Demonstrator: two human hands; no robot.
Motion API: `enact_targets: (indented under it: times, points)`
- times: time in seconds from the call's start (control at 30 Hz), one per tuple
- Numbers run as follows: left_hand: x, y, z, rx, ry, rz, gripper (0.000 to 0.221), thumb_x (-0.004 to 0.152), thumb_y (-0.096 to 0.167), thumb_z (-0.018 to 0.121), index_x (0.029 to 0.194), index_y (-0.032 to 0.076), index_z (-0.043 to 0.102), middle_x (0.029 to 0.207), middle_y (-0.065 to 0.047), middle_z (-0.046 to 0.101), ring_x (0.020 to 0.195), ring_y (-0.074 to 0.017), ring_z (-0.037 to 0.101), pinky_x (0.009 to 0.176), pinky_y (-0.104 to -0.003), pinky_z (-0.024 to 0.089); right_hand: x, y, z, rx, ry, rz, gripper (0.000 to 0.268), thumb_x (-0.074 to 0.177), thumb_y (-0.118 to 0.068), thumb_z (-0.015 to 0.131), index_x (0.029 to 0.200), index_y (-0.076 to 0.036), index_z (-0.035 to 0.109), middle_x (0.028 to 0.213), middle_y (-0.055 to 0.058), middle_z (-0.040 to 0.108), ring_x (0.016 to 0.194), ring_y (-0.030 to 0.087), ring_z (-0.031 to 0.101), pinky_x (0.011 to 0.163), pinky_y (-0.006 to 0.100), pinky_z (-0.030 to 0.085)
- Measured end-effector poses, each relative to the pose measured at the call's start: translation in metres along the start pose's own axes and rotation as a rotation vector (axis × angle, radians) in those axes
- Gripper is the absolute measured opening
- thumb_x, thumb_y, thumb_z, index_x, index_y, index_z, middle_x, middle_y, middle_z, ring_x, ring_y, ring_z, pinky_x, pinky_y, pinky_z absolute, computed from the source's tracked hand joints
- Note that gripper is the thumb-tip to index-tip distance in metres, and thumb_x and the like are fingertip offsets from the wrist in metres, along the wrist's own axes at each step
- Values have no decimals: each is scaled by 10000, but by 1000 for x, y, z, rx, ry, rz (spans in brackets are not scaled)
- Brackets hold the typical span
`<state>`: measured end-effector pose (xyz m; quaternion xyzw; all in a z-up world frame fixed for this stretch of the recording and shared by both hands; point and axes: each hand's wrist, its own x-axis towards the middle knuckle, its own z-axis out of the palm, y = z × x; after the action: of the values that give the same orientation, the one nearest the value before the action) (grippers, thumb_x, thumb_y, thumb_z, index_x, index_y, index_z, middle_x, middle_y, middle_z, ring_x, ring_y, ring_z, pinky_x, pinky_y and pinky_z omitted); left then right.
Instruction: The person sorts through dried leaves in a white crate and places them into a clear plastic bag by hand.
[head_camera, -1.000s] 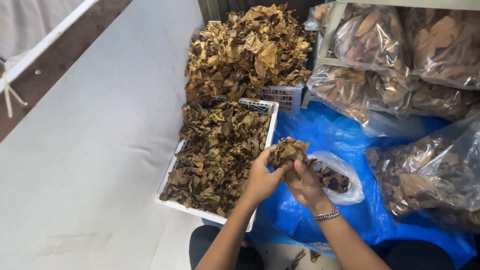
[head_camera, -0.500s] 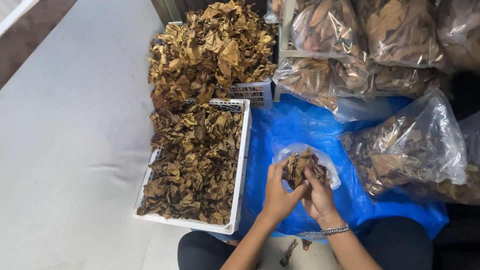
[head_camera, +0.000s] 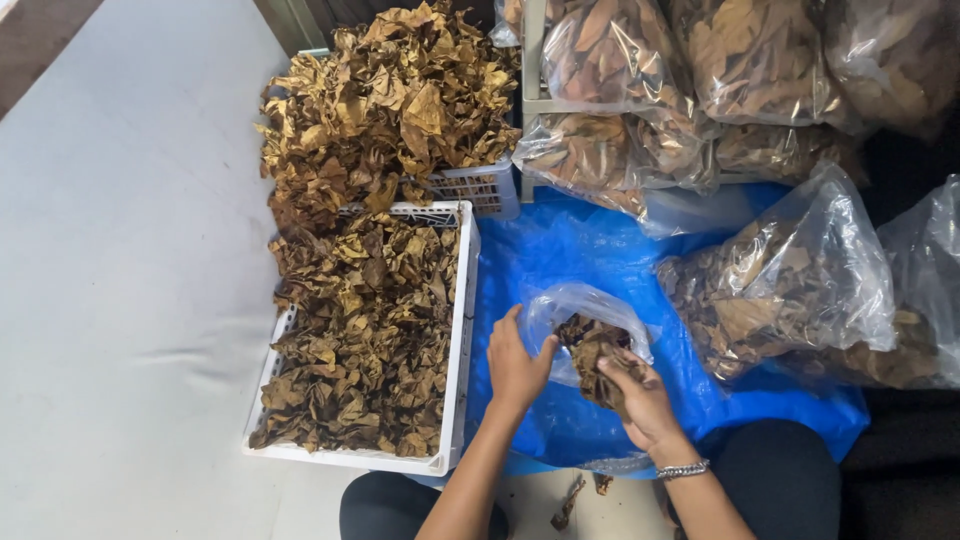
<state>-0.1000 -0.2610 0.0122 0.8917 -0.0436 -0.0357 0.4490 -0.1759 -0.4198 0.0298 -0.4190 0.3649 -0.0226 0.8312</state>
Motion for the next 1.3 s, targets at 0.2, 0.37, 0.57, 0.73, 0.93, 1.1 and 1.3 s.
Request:
enact_targets:
  times: [0.2,0.37,0.57,0.73,0.93,1.1,1.3]
  points:
    - [1,14,-5,-6,-74,-17,274,978,158,612,1252,144,607,1117,-93,620,1102,-305,661,941,-430,532,28,1,23,-642,-53,-117,655,883,-315,827,1411,1,602,1399,372,508,1310,513,529,987,573,538]
    - [-4,23,-11,-84,-101,14,247,1037,122,542,1276,75,583,1119,-117,604,1071,-299,668,891,-447,584,106,19,25,-1265,-73,-378,487,730,-149,796,1214,-195,776,1106,114,777,1128,334,713,932,457,598]
    - [-4,41,-19,-297,-133,10,235,1036,84,538,1248,50,633,1121,-164,647,1089,-379,675,925,-516,580,107,5,60,-1838,-142,-141,534,944,-421,544,1234,-18,740,1220,216,737,1266,413,634,1049,563,496]
    - [-1,38,-19,-443,-113,-20,214,1038,115,569,1219,63,671,1064,-156,685,1051,-326,690,902,-484,565,127,13,54,-1967,-240,-120,499,1014,-412,461,1247,-76,747,1285,177,728,1293,359,633,1053,554,501]
    - [8,38,-32,-474,-24,-139,222,1024,147,592,1213,87,693,1137,-169,719,1187,-373,664,1008,-506,538,139,15,56,-1825,-269,-221,481,992,-405,536,1226,-43,750,1250,181,741,1249,373,654,1010,533,538]
    - [9,29,-33,-456,5,-178,224,1023,162,596,1210,90,697,1146,-177,727,1197,-377,664,1019,-503,532,97,-4,61,-1811,-361,-250,530,972,-375,558,1363,-20,605,1324,224,677,1242,392,647,936,533,576]
    - [11,23,-29,-448,15,-195,230,1012,166,598,1200,90,706,1137,-177,738,1145,-351,690,975,-476,554,49,-18,66,-1964,-438,-477,495,951,-205,610,1420,-49,587,1340,268,640,1120,396,707,751,538,641]
